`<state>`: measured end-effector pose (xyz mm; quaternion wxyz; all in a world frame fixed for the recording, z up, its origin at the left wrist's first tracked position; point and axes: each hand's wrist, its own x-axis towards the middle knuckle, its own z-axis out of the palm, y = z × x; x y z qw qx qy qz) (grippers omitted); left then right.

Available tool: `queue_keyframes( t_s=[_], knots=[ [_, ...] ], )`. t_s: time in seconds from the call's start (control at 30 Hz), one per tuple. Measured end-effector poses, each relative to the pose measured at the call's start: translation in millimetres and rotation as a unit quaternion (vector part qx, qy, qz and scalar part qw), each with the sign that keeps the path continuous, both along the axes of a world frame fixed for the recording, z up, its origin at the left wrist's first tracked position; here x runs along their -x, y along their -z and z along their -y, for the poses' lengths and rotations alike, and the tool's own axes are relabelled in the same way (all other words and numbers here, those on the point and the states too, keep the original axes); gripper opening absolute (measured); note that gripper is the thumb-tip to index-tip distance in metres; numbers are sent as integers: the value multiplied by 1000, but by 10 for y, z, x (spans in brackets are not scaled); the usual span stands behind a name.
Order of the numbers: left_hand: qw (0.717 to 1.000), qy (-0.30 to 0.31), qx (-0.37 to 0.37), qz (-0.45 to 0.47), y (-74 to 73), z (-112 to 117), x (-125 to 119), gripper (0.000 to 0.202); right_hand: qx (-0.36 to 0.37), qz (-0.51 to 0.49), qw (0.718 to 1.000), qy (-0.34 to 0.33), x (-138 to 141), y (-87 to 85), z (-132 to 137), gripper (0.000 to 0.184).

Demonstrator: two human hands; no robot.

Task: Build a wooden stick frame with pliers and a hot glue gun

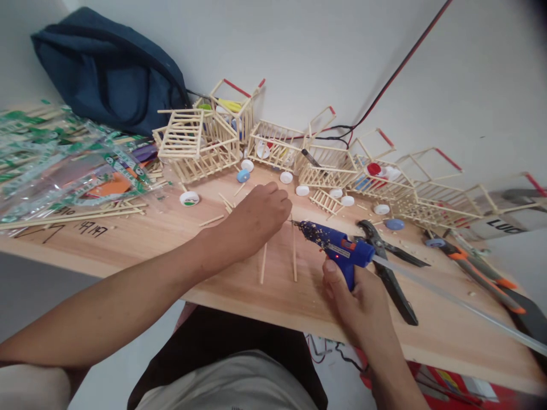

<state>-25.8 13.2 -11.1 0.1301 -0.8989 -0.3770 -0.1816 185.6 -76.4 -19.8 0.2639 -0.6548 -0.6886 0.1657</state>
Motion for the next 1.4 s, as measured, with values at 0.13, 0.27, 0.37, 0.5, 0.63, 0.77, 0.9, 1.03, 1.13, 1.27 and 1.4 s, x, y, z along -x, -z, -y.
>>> queue_keyframes(
  t_s=[0.13,0.27,0.37,0.5,0.63,0.77,0.9,1.03,1.13,1.27,1.4],
  knots=[
    [1000,-7,23,3,-19,11,-11,17,-3,-3,1000,-3,0,3,-2,47],
    [1000,-11,27,-6,-28,12,-15,16,5,-8,1000,0,4,5,-2,47],
    [1000,-8,15,-5,-29,12,-7,17,20,-16,1000,7,-2,3,5,47],
    [1000,-10,26,-6,-54,22,-6,15,65,-61,996,-13,-45,-10,16,44],
    [999,-17,31,0,-71,25,-16,16,74,-137,987,-36,-109,-22,34,40],
    [999,-20,38,9,-74,23,-15,15,74,-286,955,-30,-133,-52,73,36],
    [999,-10,44,24,-86,34,-6,17,99,-492,865,-17,-190,-111,92,39],
    [998,-19,53,32,-96,42,-5,16,109,-578,809,-11,-384,-183,99,38],
    [998,-18,47,37,-91,36,-5,17,90,-600,795,-13,-540,-237,133,34],
    [998,-10,43,45,-65,24,1,17,42,-598,801,-3,-620,-305,188,33],
    [998,-4,38,54,-49,22,0,16,56,-567,822,-17,-515,-304,175,31]
  ],
)
